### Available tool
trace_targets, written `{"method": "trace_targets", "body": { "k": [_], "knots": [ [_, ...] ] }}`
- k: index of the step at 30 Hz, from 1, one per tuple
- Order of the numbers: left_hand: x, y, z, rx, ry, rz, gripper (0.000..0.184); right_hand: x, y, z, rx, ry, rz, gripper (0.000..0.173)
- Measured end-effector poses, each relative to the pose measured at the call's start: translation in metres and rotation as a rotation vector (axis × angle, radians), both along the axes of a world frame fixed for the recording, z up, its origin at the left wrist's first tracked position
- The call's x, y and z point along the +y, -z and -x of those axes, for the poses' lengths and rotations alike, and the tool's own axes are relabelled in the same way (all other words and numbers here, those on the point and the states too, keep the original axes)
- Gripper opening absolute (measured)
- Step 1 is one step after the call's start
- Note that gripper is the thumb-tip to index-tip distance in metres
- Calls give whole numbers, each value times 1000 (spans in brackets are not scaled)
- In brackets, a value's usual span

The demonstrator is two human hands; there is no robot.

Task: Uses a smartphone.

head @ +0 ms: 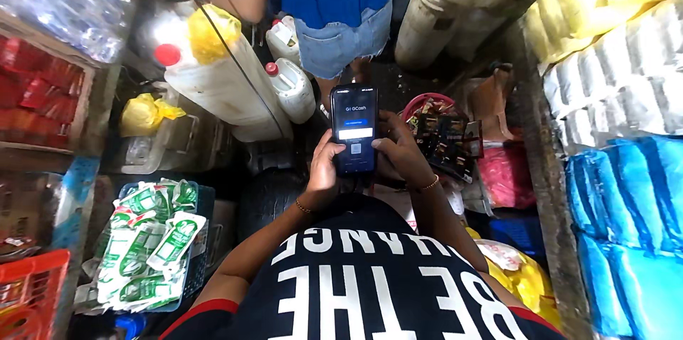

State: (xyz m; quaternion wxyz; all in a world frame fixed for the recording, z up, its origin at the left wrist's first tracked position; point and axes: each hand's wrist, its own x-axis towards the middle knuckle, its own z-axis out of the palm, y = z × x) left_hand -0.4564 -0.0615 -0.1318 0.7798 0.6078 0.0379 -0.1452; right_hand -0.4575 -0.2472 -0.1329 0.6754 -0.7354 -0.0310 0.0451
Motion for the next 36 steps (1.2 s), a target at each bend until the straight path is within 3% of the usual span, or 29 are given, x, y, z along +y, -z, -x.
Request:
{"method": "trace_targets", "body": {
  "k": [4,8,17,22,30,36],
  "knots": [
    [0,-2,-1,-15,-1,34,44,-4,8,6,43,-112,46,68],
    [0,-1,-1,11,-10,80,44,-5,13,13,132,-234,35,94],
    [-6,-6,-1,23,-60,141,40,24,8,15,146,-35,146,119],
    [-3,-2,-1,15,-54,133,41,26,9,15,128,-39,146,118],
    [-2,1,-1,-1,-56,123,42,9,10,13,38,-116,33,82],
    [-4,-2,-1,31,-46,143,41,6,9,13,56,-97,43,77]
  ]
}}
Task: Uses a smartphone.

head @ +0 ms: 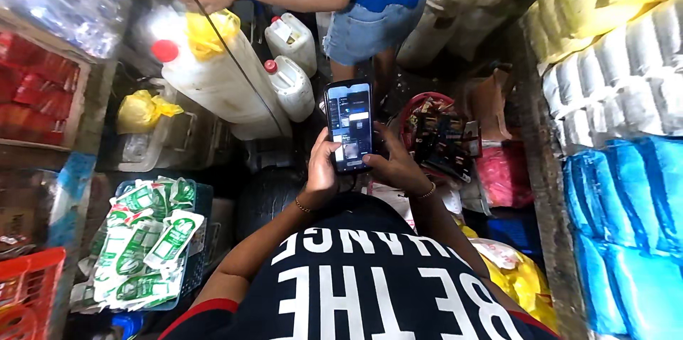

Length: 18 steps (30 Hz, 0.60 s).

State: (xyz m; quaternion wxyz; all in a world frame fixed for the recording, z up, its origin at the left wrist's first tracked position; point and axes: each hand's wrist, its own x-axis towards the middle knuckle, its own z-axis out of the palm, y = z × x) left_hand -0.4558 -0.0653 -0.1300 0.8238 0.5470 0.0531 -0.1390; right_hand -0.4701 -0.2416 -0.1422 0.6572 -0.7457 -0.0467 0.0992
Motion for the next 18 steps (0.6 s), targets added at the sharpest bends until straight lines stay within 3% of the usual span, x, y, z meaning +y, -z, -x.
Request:
{"method": "trace_targets", "body": {
  "k": [14,16,18],
  "knots": [
    [-1,0,3,-17,52,-13,43,-5,0,-5,-32,14,-23,71],
    [0,0,3,-29,69,-9,44,-6,-2,-7,-38,26,-27,64],
    [-1,0,3,-39,67,-9,42,-6,-5,-7,-52,71,-60,47]
  ]
}}
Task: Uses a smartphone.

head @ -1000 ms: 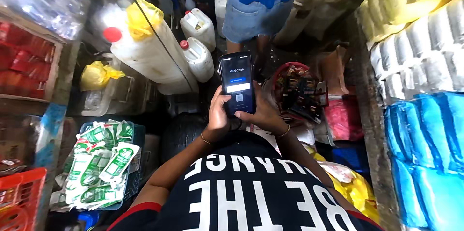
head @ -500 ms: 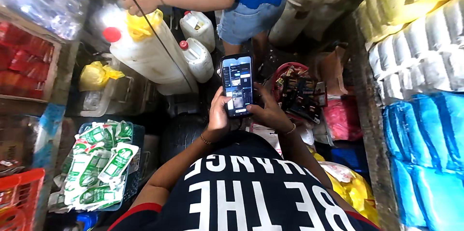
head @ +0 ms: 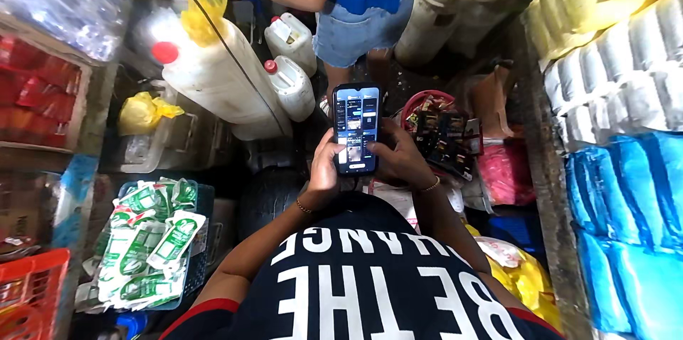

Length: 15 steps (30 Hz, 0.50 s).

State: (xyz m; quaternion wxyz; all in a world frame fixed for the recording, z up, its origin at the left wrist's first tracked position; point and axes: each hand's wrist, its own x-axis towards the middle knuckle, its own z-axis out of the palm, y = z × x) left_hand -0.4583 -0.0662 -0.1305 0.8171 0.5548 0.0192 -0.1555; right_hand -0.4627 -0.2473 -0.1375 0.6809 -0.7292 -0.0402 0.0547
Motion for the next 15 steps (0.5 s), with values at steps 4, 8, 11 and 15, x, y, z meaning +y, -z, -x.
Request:
{"method": "trace_targets", "body": {
  "k": [4,8,11,15],
  "knots": [
    [0,0,0,8,-3,19,43,1,-6,1,-17,44,4,40],
    [0,2,0,-5,-8,16,42,-2,1,2,-29,-25,-9,54],
    [0,3,-1,-6,-9,13,43,-2,3,2,24,-45,23,70],
    [0,3,0,-1,-17,-6,42,-1,0,4,68,-46,51,78]
  ]
}}
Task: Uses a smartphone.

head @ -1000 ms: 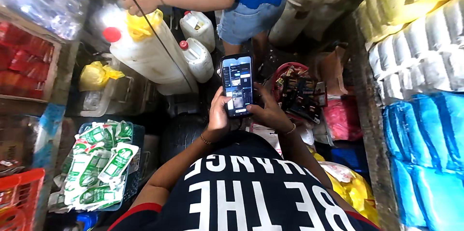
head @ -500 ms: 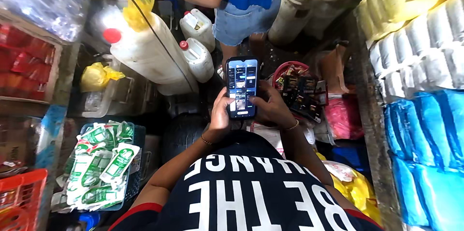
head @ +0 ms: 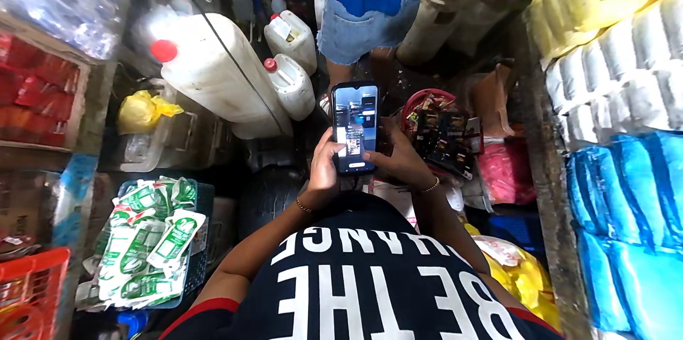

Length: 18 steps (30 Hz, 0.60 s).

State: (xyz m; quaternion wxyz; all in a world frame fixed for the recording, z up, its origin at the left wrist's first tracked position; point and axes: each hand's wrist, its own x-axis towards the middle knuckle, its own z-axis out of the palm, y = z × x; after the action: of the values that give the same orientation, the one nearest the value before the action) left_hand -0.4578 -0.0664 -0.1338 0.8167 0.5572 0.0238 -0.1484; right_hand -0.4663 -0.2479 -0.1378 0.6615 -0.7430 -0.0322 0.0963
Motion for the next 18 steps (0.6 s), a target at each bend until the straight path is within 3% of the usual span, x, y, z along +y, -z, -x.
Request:
{"method": "trace_targets", "body": {
  "k": [11,13,16,18],
  "knots": [
    [3,1,1,-16,25,19,40,3,-1,4,-9,2,4,78],
    [4,1,1,-6,25,8,41,3,-1,3,-25,13,-4,70],
    [5,1,2,4,27,-5,43,6,-3,2,-74,76,-18,42],
    [5,1,2,4,24,-5,43,7,-5,3,-78,102,-1,42]
  ]
}}
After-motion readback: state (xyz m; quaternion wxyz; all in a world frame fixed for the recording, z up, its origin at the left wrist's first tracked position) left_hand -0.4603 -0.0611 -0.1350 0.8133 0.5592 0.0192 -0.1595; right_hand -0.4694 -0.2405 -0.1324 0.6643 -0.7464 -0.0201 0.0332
